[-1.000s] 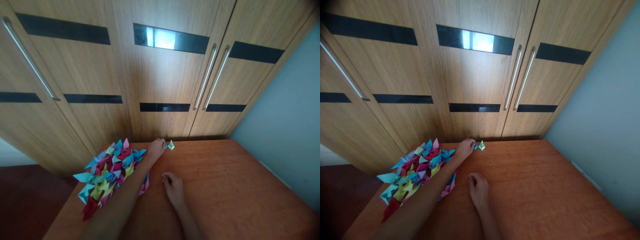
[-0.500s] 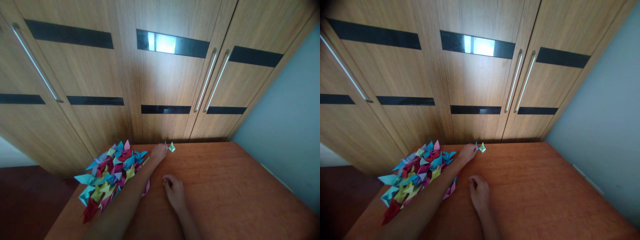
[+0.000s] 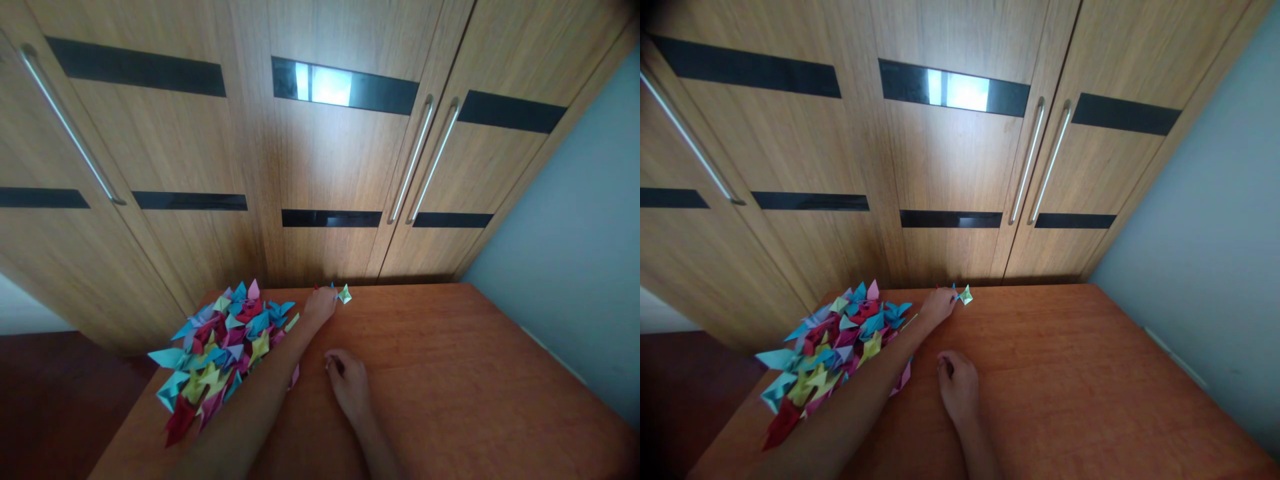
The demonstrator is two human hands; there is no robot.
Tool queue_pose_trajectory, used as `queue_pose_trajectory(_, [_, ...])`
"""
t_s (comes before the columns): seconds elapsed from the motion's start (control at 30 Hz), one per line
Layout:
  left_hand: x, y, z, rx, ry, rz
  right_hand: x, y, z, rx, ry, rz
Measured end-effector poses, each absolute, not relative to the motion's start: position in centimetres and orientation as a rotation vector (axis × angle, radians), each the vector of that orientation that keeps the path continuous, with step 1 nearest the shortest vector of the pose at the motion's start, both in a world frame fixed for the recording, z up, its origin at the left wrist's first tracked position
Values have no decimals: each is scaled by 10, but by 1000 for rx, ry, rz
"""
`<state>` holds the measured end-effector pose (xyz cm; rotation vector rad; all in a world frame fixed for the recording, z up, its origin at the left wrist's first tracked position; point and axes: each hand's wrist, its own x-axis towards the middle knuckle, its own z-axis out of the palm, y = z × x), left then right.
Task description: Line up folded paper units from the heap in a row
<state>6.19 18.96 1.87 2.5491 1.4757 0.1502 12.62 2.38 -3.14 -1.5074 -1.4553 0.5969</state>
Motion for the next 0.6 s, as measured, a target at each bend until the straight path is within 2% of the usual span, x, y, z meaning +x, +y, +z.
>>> queue_pose_trajectory(0.33, [37,162,62,2525,1561,345,126,23,-29,-1521,-1463,598])
queue_pose_trajectory(0.47, [-3,124,82,2532,1557,444,127,23,-30,-1529,-1483,579])
queue_pose_trajectory(0.6, [-53,68,79,2486,1533,619,127,22,-32,-1532,-1515,556])
